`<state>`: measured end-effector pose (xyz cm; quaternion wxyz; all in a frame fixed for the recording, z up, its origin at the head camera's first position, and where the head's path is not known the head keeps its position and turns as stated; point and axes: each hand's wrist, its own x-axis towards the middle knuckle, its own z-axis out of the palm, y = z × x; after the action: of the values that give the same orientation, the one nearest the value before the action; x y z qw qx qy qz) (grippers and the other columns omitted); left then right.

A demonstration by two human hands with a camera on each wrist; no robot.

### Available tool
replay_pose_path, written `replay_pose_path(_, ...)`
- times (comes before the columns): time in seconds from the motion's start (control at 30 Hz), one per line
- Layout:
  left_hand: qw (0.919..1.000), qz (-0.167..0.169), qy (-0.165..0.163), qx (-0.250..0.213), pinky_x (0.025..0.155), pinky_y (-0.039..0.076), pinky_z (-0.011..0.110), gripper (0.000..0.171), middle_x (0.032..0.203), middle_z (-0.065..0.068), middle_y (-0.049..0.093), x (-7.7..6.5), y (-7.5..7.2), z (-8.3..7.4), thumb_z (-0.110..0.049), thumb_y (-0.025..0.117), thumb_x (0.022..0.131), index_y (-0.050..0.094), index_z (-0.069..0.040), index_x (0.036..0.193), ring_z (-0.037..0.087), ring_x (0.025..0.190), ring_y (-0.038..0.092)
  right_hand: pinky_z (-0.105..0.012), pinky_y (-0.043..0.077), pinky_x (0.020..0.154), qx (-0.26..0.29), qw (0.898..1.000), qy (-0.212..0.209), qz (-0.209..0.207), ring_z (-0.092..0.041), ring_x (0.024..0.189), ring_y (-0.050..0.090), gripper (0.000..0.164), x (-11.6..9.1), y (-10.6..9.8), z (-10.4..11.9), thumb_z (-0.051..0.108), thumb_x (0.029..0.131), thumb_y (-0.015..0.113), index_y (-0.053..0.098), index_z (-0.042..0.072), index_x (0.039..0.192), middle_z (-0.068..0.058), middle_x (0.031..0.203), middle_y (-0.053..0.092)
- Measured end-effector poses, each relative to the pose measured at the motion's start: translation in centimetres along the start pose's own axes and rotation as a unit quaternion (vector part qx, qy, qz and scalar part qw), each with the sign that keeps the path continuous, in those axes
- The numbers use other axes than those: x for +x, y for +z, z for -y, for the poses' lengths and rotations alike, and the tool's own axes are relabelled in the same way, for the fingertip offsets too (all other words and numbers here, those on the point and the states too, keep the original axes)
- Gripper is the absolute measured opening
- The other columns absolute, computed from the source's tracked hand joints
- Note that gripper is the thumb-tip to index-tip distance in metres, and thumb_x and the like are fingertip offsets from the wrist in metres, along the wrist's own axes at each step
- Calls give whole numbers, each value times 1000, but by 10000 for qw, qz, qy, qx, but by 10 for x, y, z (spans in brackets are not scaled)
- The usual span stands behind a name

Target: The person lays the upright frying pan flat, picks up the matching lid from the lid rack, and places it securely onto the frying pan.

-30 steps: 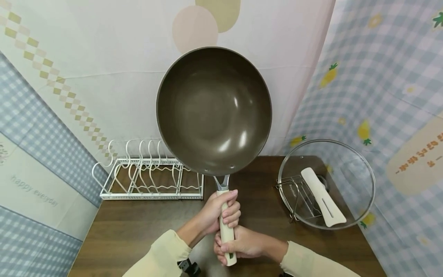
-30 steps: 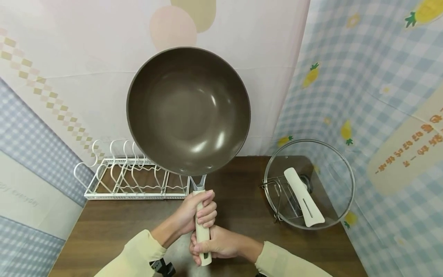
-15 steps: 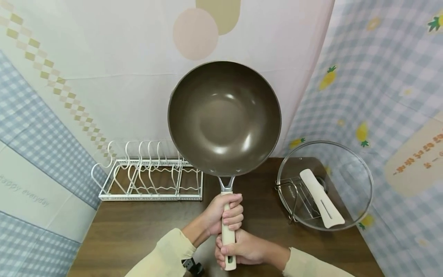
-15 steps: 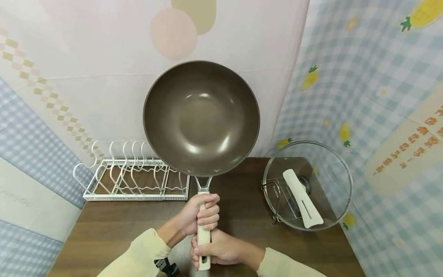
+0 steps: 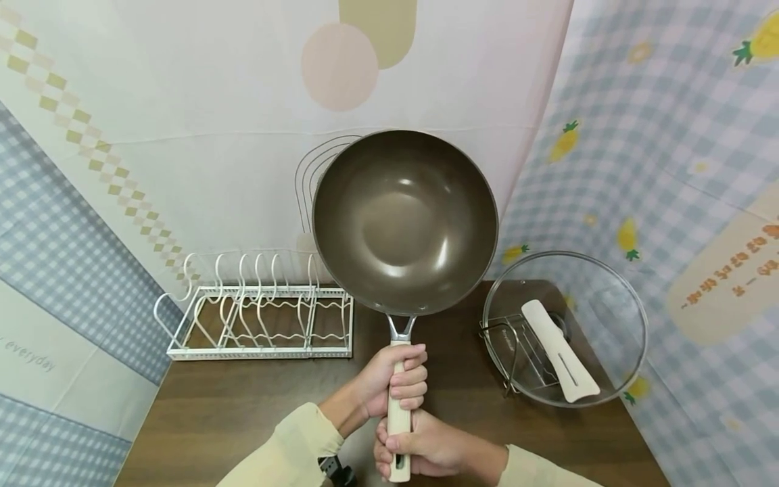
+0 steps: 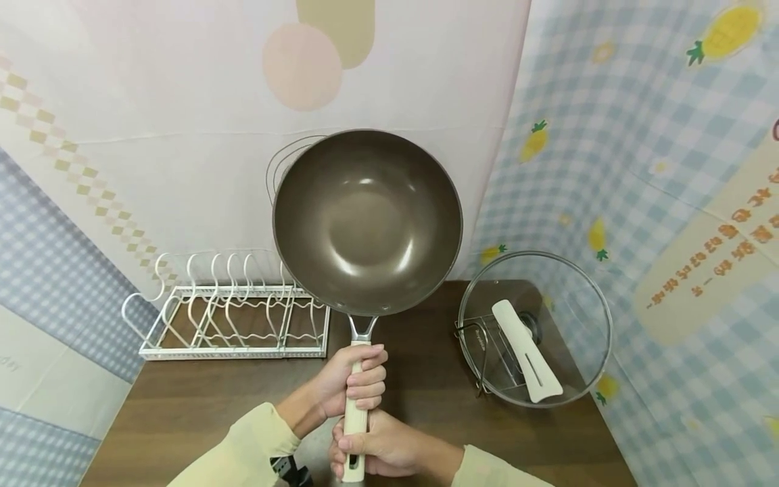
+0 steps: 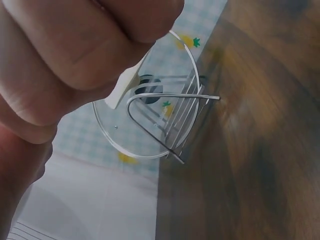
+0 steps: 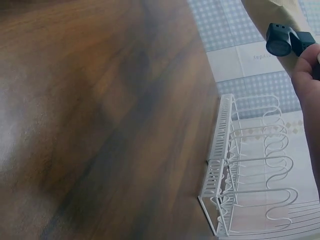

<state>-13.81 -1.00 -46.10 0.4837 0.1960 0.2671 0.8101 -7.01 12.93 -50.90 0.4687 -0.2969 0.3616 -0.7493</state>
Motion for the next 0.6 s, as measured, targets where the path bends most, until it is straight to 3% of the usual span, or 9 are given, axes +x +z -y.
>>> replay_pose_path(0.27, 9996, 69, -62, -278, 43, 34, 14, 41, 48, -14, 33, 3, 1, 2, -29, 27, 110, 34, -22, 70, -2, 39, 33, -26, 53, 96, 56, 9998, -53, 207, -7, 99, 63, 8, -5, 2, 3, 24, 112, 45, 50, 19, 106, 10, 99, 59)
replay_pose_path(0.6, 9986, 63, -77, -510, 44, 34, 14, 42, 48, -14, 33, 3, 6, 5, -28, 24, 110, 36, -22, 70, -2, 40, 33, -23, 53, 95, 190, 9997, 18, 151, -6, 102, 65, 10, -11, 9, 6, 26, 112, 45, 50, 19, 107, 11, 101, 60)
